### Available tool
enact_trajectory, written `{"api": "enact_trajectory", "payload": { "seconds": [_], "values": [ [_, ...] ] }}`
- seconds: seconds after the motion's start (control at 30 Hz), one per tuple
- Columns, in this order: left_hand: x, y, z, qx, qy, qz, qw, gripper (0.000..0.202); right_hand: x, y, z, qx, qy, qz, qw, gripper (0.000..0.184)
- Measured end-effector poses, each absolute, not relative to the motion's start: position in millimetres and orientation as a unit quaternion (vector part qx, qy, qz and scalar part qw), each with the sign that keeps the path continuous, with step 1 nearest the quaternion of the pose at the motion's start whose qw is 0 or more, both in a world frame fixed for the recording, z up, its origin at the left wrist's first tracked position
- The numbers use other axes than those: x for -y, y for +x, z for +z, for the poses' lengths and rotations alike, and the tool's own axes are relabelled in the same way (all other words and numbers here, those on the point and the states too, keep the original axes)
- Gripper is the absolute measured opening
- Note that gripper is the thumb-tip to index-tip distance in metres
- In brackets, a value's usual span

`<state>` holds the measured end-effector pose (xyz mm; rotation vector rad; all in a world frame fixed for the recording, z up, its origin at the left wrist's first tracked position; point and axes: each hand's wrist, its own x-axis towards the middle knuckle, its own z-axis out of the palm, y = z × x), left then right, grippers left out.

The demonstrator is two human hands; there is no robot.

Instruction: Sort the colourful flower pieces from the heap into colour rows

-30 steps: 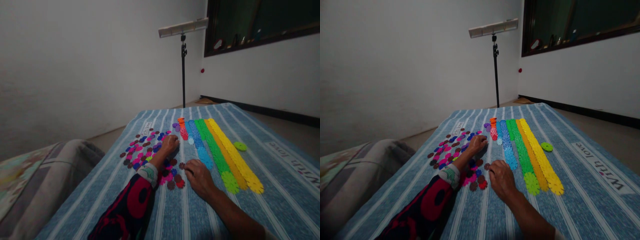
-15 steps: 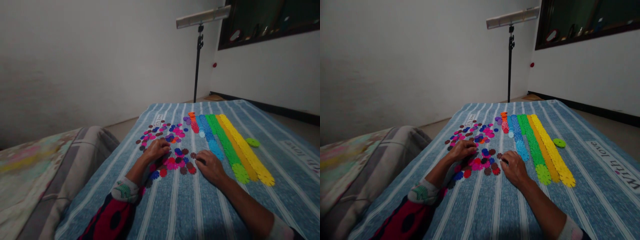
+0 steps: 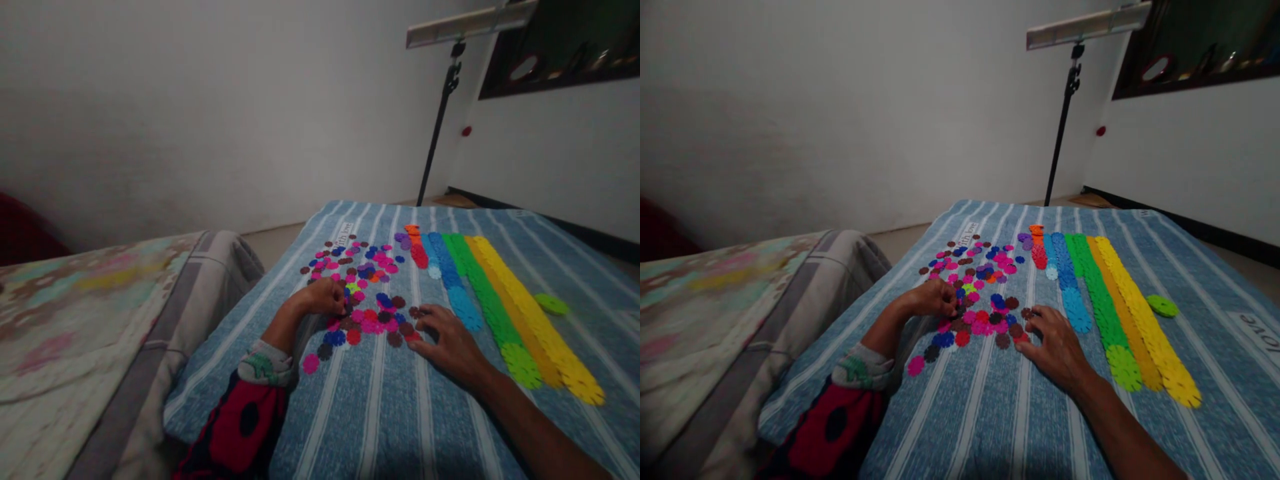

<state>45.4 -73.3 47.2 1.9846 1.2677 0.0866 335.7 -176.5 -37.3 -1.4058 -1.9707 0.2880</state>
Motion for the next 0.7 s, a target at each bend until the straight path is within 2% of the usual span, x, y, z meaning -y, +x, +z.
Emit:
{"api": "enact_trajectory", "payload": {
  "seconds": [0.27,0.57,0.7],
  "values": [
    [87,70,48,-0.46,0.792,-0.003,0.401,0.008,175,336,-40,0.743,-0.556,0.12,0.352,0.011],
    [97,78,49,-0.464,0.808,-0.074,0.356,0.011,173,336,-41,0.727,-0.565,0.103,0.376,0.011],
    [101,84,51,-0.466,0.827,-0.097,0.298,0.009,173,337,-40,0.728,-0.559,0.113,0.38,0.015]
  ]
}}
